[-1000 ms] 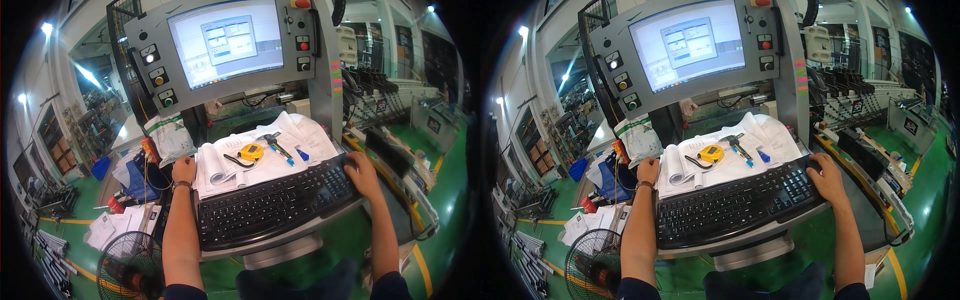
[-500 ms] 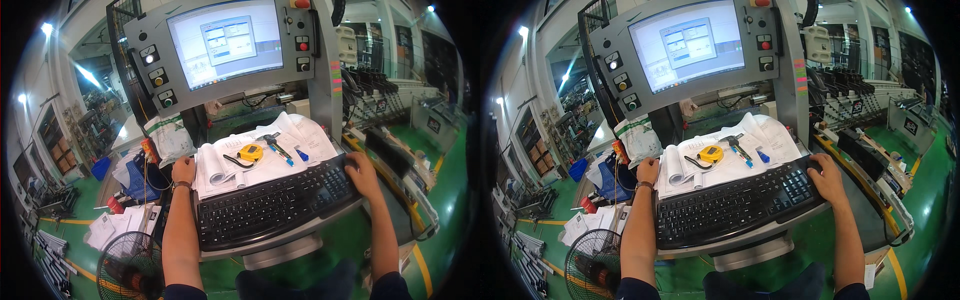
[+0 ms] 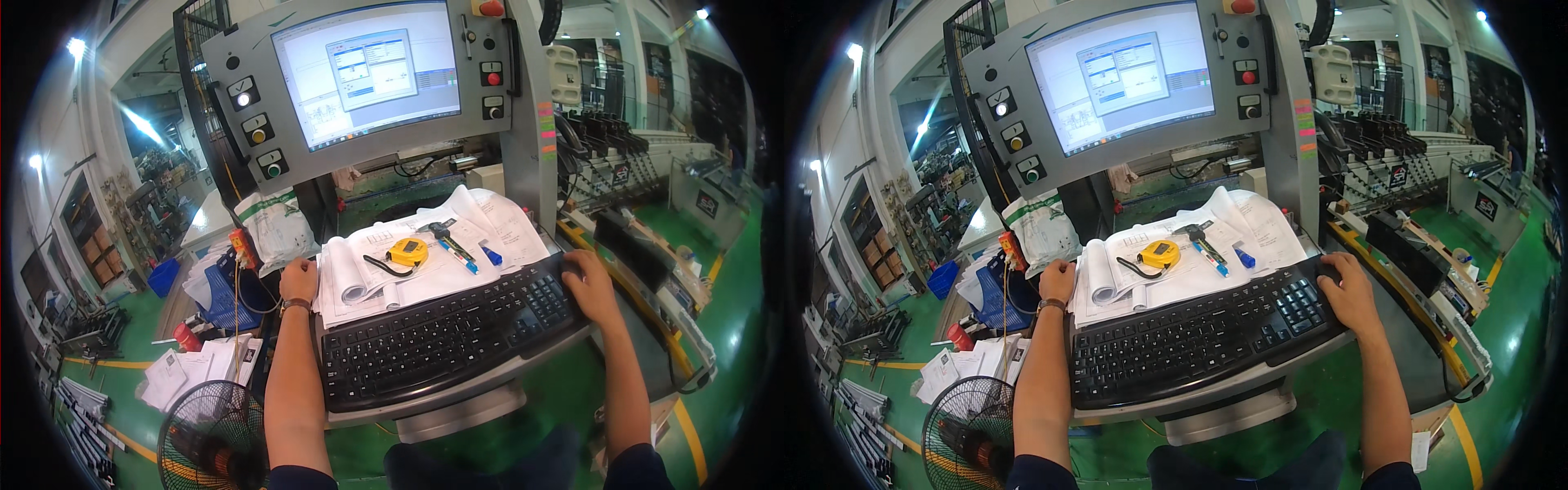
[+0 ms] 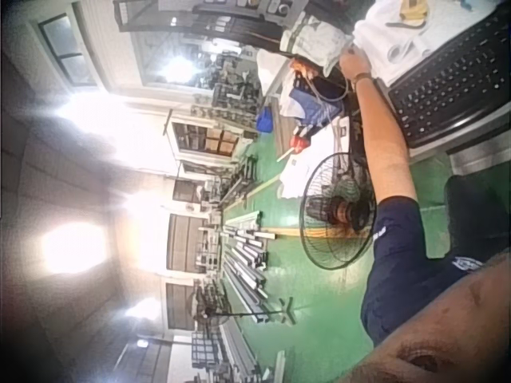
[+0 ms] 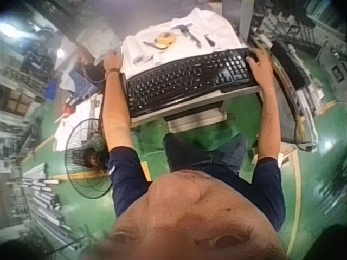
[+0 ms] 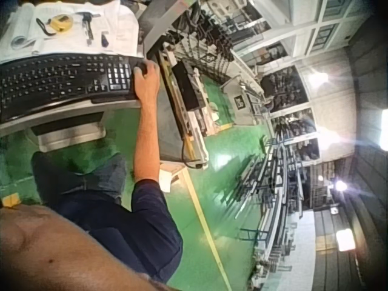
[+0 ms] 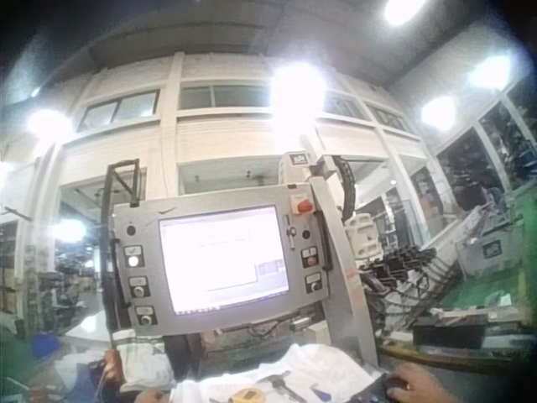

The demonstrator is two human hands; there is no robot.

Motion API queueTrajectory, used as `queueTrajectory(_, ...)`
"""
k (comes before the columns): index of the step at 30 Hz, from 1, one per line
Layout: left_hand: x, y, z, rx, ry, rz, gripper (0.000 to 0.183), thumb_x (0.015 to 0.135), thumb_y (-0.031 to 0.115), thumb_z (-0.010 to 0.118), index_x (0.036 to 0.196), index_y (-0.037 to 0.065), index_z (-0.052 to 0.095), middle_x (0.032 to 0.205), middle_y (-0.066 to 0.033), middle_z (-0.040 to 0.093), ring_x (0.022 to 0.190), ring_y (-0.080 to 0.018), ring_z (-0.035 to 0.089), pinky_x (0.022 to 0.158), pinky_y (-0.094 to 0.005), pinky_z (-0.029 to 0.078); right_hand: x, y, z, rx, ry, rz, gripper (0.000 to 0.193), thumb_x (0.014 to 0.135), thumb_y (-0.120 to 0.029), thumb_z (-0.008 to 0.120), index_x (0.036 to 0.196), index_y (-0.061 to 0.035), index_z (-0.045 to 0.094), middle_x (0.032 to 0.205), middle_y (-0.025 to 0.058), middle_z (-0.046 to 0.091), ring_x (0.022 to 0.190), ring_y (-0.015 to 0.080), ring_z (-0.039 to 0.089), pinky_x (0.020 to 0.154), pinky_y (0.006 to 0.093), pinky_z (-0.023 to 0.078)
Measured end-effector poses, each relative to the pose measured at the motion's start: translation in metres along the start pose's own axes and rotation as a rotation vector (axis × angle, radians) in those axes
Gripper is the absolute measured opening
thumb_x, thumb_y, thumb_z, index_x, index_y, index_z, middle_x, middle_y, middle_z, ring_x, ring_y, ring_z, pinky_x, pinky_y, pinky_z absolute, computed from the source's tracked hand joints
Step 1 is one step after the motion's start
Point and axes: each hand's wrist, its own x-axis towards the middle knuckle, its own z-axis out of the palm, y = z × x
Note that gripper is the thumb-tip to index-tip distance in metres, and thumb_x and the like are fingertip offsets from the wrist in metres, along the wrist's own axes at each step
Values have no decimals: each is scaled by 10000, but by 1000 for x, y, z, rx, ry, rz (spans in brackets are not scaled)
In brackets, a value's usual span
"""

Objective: The person operates an industrial machine by using a keyboard and a physical control panel.

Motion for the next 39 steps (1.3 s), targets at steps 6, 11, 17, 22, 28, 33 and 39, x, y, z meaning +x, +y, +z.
queueTrajectory(6,1,0,1,-5,11,19,330,961,381,753,1089,85,821,1031,-159,823,983,-375,786,875,-463,602,1,6,1,-2,2,-6,410,940,-192,715,1328,-61,706,1409,113,667,1219,310,683,938,382,554)
queueTrajectory(11,-2,3,-2,6,4,-5,326,956,375,759,1083,81,821,1026,-157,823,979,-374,786,873,-463,602,0,0,0,-13,-7,15,409,941,-196,716,1325,-58,707,1424,115,661,1244,316,676,951,388,552)
queueTrajectory(17,-1,2,-2,0,12,16,321,953,373,761,1076,83,822,1023,-155,823,976,-373,785,872,-464,602,0,6,1,-20,-3,-7,401,942,-195,714,1318,-57,711,1430,122,657,1256,326,675,965,387,552)
queueTrajectory(22,-1,1,-1,-10,13,15,326,951,371,759,1080,79,822,1021,-158,822,972,-373,785,867,-464,604,1,0,0,-13,-19,20,427,934,-190,718,1338,-53,696,1430,125,655,1267,332,671,994,402,546)
queueTrajectory(28,-2,3,-2,-8,14,25,329,949,370,756,1083,77,822,1015,-162,820,968,-373,785,865,-459,602,-1,-1,-1,-16,1,-1,483,892,-185,722,1354,-50,684,1418,125,662,1268,329,674,1031,403,540)
queueTrajectory(33,-2,3,-2,-13,2,3,330,948,371,756,1080,76,822,1016,-160,821,967,-370,787,864,-458,602,-1,-6,-2,5,-15,28,493,877,-184,722,1350,-50,684,1416,130,665,1278,336,672,1048,405,537)
queueTrajectory(39,-1,2,-1,-8,7,8,331,948,376,757,1072,75,819,1020,-162,820,970,-368,787,866,-459,601,0,-5,-2,11,-27,36,485,880,-186,723,1344,-50,685,1421,141,664,1290,351,666,1065,416,531)
